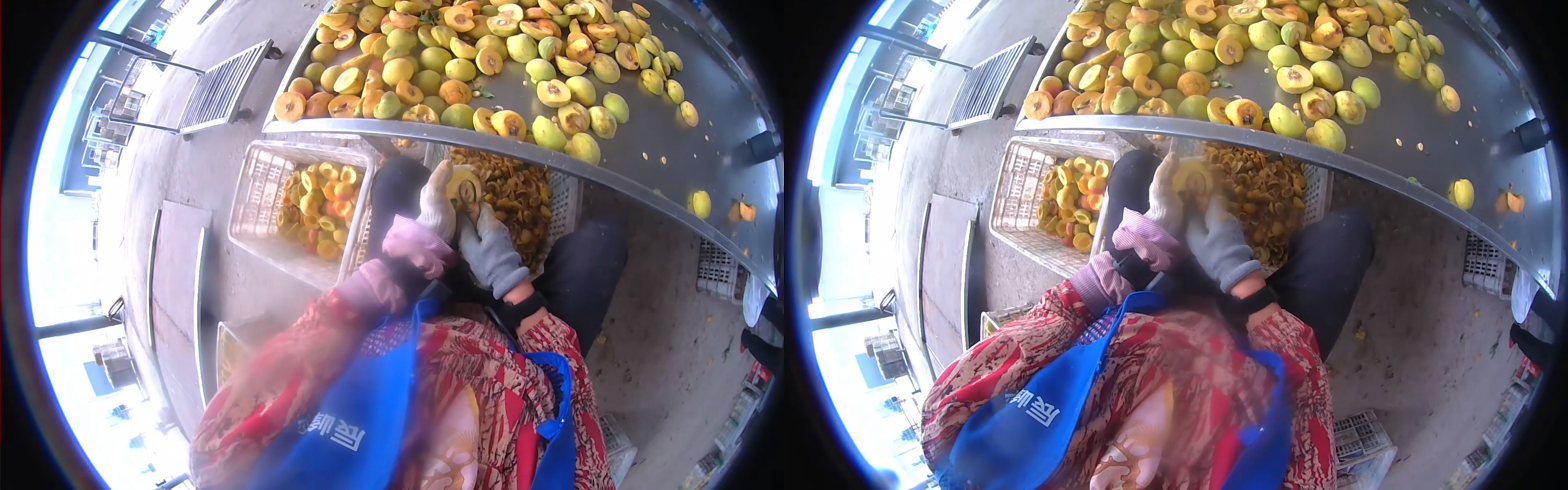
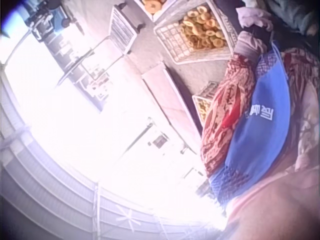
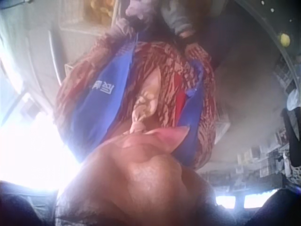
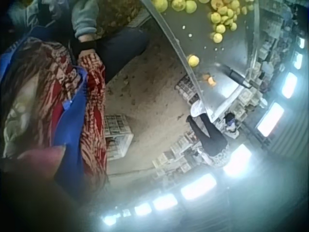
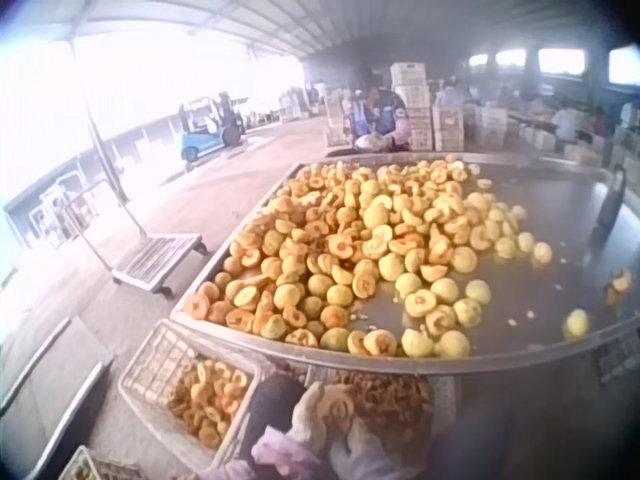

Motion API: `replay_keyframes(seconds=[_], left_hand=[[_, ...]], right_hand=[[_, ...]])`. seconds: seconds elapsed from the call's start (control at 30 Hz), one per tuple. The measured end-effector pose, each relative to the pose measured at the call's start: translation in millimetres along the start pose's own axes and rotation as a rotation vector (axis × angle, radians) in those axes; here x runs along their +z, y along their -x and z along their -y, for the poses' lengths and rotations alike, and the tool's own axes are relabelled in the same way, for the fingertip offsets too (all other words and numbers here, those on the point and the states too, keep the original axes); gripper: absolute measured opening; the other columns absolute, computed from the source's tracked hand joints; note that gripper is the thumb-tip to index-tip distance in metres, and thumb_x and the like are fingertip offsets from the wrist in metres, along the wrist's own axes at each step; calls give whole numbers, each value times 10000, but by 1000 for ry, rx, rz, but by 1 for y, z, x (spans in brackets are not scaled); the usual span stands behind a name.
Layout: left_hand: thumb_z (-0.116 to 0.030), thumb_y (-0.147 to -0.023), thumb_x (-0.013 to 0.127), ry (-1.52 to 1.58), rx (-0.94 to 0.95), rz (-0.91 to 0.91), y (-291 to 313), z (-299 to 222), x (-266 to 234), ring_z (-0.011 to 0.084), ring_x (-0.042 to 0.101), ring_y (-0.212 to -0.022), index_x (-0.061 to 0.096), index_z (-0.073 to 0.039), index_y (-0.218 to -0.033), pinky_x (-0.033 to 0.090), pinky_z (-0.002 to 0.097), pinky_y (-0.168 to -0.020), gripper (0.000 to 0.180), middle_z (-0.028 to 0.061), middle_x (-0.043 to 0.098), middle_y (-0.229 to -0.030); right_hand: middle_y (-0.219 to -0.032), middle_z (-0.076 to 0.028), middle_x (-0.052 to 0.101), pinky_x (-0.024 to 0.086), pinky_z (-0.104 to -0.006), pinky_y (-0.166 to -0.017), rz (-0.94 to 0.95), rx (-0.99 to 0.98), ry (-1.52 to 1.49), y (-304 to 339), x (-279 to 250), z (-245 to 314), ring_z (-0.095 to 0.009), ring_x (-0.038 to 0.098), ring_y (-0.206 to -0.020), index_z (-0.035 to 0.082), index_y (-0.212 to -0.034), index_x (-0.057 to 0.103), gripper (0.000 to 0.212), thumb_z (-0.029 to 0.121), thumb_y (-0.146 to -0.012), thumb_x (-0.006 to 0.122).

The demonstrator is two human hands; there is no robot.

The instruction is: Pitting and sorting fruit at a large metal processing table.

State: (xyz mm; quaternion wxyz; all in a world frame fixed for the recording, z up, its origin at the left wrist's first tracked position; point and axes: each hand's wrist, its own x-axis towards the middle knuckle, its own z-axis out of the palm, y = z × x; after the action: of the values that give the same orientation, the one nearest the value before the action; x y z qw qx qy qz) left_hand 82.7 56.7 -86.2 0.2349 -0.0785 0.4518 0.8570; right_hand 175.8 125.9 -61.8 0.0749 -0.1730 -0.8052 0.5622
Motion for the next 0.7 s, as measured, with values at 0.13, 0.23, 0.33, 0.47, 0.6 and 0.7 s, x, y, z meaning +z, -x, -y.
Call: replay_keyframes(seconds=[0.13, 0.23, 0.33, 0.47, 0.6, 0.7], left_hand=[[-350, -902, 490, -58, -4, 14, 4, -3, 3, 184, 601, -746, 634, 41, -944, 472, 281, -738, 419, 110, 642, -836], [-336, -898, 492, -87, 16, 59, 3, -6, -1, 168, 592, -737, 636, 31, -939, 464, 274, -717, 396, 100, 635, -820], [-344, -902, 483, -282, 156, 37, 4, -2, 4, 160, 585, -728, 640, 22, -934, 460, 276, -709, 399, 94, 631, -810], [-322, -897, 499, -380, 183, -18, 8, -5, 12, 161, 584, -714, 635, 23, -928, 466, 275, -680, 372, 90, 630, -812], [-281, -875, 548, -173, -159, -50, 14, -26, 28, 169, 589, -699, 595, 22, -1007, 469, 266, -631, 334, 86, 627, -822], [-278, -872, 561, -251, -281, -55, 7, -31, 26, 165, 588, -688, 570, 16, -1064, 466, 254, -607, 351, 83, 626, -823]], right_hand=[[-801, -237, 619, 470, -397, -671, 61, 53, -58, -1, -1, -14, -367, 622, -763, -9, -987, 529, 243, 227, -932, 509], [-824, -182, 633, 475, -363, -697, 160, 44, -207, -3, -2, -15, -265, 622, -754, 5, -1023, 539, 251, 236, -957, 470], [-858, -144, 631, 471, -339, -717, 176, 123, -106, -5, -6, -11, -195, 590, -771, 19, -1047, 545, 265, 246, -978, 426], [-867, -141, 625, 468, -323, -723, 147, 67, -204, -5, -3, -19, -171, 577, -778, 7, -1041, 540, 277, 246, -984, 412], [-818, -69, 601, 456, -276, -686, 227, 28, -331, -6, -1, -41, -107, 521, -735, -8, -1026, 543, 268, 231, -980, 430], [-792, -25, 576, 442, -246, -665, 287, 186, -248, 0, -14, -22, -76, 482, -727, 2, -1009, 557, 248, 221, -975, 446]])
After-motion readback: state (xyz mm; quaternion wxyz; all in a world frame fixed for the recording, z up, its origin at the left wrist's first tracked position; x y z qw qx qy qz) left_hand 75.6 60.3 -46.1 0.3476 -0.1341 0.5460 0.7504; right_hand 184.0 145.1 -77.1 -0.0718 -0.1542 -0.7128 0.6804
